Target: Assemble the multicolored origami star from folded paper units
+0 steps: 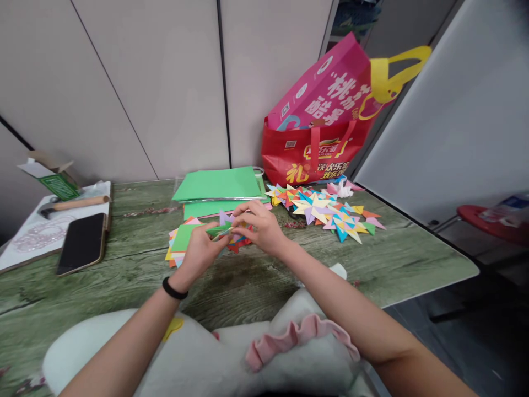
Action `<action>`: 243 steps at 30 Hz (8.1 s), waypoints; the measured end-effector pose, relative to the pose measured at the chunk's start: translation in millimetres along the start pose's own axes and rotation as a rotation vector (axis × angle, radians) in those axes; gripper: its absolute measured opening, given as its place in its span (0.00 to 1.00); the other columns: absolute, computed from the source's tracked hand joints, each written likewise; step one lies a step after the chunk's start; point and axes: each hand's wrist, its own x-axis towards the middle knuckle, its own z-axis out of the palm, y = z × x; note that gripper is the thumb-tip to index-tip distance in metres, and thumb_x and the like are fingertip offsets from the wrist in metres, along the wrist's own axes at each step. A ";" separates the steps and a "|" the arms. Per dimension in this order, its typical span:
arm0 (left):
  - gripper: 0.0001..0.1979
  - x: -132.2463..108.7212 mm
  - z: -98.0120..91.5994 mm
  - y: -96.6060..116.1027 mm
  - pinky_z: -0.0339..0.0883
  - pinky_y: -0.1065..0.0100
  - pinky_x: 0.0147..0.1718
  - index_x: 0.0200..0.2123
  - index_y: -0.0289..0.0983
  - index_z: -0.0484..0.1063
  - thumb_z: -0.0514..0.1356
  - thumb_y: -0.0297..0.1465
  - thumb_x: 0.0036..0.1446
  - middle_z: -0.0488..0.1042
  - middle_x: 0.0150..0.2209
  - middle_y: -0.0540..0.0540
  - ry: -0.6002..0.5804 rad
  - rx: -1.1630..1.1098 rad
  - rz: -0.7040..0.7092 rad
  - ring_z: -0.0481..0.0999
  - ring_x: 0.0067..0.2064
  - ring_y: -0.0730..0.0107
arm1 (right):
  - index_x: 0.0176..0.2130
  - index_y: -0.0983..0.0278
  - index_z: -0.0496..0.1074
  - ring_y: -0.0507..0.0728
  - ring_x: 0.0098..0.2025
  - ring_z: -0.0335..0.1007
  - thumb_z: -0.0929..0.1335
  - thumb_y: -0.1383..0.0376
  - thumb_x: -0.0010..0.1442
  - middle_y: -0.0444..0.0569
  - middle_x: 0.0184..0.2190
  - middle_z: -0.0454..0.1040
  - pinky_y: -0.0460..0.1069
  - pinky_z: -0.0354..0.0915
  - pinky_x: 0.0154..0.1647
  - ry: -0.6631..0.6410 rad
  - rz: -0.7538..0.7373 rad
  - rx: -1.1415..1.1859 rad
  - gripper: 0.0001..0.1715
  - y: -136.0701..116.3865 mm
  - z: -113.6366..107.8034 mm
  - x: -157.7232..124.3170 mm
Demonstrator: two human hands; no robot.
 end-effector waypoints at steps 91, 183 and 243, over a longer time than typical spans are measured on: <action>0.17 10.1 0.3 -21.2 0.63 0.73 0.19 0.25 0.33 0.75 0.69 0.41 0.37 0.74 0.20 0.48 -0.107 -0.754 -0.619 0.69 0.20 0.74 | 0.41 0.62 0.65 0.54 0.27 0.74 0.74 0.59 0.44 0.44 0.30 0.75 0.49 0.71 0.27 -0.304 1.070 0.951 0.25 6.8 21.6 -6.2; 0.21 48.7 8.6 -35.2 0.67 0.69 0.27 0.28 0.32 0.77 0.72 0.40 0.29 0.79 0.27 0.44 0.027 -0.866 -0.654 0.75 0.28 0.67 | 0.33 0.64 0.73 0.53 0.34 0.73 0.77 0.60 0.37 0.42 0.30 0.77 0.50 0.67 0.42 -0.002 1.133 1.075 0.21 25.6 42.5 8.0; 0.15 32.0 3.1 -18.2 0.63 0.71 0.28 0.26 0.33 0.79 0.71 0.36 0.34 0.77 0.25 0.47 0.165 -0.751 -0.416 0.70 0.27 0.72 | 0.30 0.63 0.73 0.52 0.28 0.71 0.78 0.63 0.32 0.41 0.27 0.76 0.47 0.68 0.33 0.079 1.159 1.166 0.22 -3.1 30.2 3.3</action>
